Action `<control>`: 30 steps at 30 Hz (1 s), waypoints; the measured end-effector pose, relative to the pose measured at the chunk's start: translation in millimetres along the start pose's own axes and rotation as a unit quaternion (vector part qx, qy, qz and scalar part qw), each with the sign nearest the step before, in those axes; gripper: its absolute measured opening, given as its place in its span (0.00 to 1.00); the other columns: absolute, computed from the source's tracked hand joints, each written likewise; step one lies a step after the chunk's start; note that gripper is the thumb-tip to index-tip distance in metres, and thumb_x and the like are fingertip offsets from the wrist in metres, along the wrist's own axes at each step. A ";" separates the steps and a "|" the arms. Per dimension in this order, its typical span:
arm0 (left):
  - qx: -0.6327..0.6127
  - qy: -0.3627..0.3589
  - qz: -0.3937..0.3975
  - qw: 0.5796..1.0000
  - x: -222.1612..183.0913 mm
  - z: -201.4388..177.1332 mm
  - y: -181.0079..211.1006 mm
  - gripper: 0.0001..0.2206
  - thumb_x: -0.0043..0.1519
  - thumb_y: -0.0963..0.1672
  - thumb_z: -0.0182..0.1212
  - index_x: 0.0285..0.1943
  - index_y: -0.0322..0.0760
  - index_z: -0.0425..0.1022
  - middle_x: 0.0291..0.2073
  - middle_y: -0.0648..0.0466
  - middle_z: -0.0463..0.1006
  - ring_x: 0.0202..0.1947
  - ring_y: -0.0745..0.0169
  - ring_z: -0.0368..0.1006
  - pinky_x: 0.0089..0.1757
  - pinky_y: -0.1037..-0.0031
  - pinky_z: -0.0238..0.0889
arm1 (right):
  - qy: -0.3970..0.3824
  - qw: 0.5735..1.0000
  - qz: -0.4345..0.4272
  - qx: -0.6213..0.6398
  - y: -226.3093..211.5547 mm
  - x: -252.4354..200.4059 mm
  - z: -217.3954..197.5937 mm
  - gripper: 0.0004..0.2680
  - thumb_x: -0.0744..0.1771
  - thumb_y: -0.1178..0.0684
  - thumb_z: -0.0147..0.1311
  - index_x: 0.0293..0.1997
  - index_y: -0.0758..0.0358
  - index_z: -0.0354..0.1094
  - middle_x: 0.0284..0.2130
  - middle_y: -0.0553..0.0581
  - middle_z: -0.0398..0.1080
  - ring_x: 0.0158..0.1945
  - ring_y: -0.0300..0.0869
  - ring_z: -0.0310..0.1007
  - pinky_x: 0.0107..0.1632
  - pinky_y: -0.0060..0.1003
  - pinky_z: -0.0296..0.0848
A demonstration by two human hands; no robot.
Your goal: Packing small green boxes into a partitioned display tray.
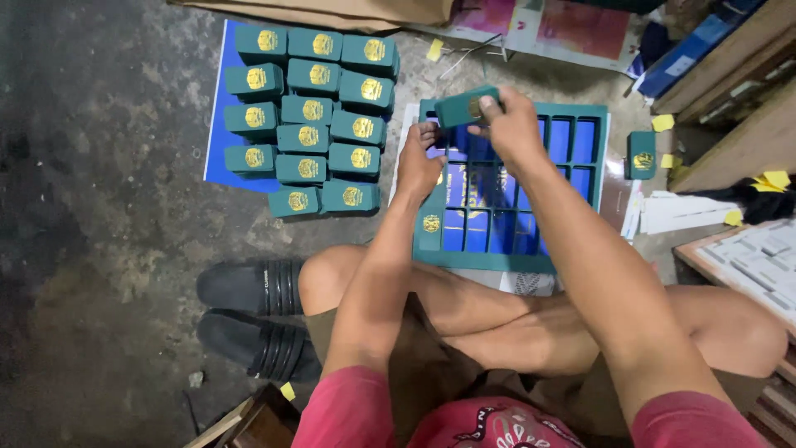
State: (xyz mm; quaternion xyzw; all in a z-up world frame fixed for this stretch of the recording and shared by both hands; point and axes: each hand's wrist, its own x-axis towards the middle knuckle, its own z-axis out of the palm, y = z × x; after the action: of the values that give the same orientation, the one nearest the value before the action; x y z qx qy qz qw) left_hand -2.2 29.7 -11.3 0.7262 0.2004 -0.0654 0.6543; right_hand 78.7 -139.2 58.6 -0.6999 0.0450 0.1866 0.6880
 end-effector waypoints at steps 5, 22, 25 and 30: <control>-0.026 -0.017 0.087 0.996 -14.4 -4.7 16.2 0.28 0.57 0.28 0.51 0.69 0.29 0.66 0.61 0.33 0.76 0.67 0.39 0.70 0.66 0.55 0.61 | 0.043 0.991 0.100 0.075 -29.3 -31.8 -24.4 0.11 0.73 0.53 0.49 0.60 0.68 0.68 0.49 0.59 0.76 0.49 0.42 0.82 0.52 0.44 0.87; -0.360 0.089 -0.166 0.914 -166.9 69.1 107.1 0.25 0.61 0.45 0.71 0.69 0.43 0.75 0.51 0.42 0.79 0.40 0.54 0.80 0.41 0.77 0.79 | 0.009 0.955 -0.223 -0.196 -83.0 -243.4 -65.1 0.12 0.70 0.55 0.63 0.61 0.57 0.77 0.47 0.60 0.80 0.48 0.53 0.77 0.50 0.47 0.77; -0.328 0.083 -0.203 0.919 -172.7 66.5 104.6 0.18 0.58 0.47 0.76 0.55 0.42 0.81 0.45 0.42 0.83 0.36 0.51 0.83 0.37 0.71 0.81 | -0.067 0.971 -0.187 -0.132 -68.2 -251.2 -92.4 0.12 0.68 0.56 0.64 0.58 0.58 0.77 0.48 0.65 0.80 0.52 0.58 0.78 0.50 0.50 0.78; -0.278 0.061 -0.216 0.934 -180.7 69.8 110.3 0.16 0.59 0.49 0.76 0.48 0.36 0.82 0.42 0.40 0.85 0.36 0.49 0.85 0.38 0.60 0.82 | -0.100 0.985 -0.124 -0.063 -52.7 -248.6 -112.4 0.09 0.68 0.54 0.65 0.54 0.54 0.81 0.43 0.60 0.82 0.47 0.46 0.80 0.48 0.41 0.79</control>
State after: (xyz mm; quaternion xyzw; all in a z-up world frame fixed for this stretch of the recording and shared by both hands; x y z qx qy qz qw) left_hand -113.6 -82.6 145.7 0.4567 0.4023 -0.1021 0.7868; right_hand -112.4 -294.9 187.0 -0.7197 -0.1223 0.1714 0.6616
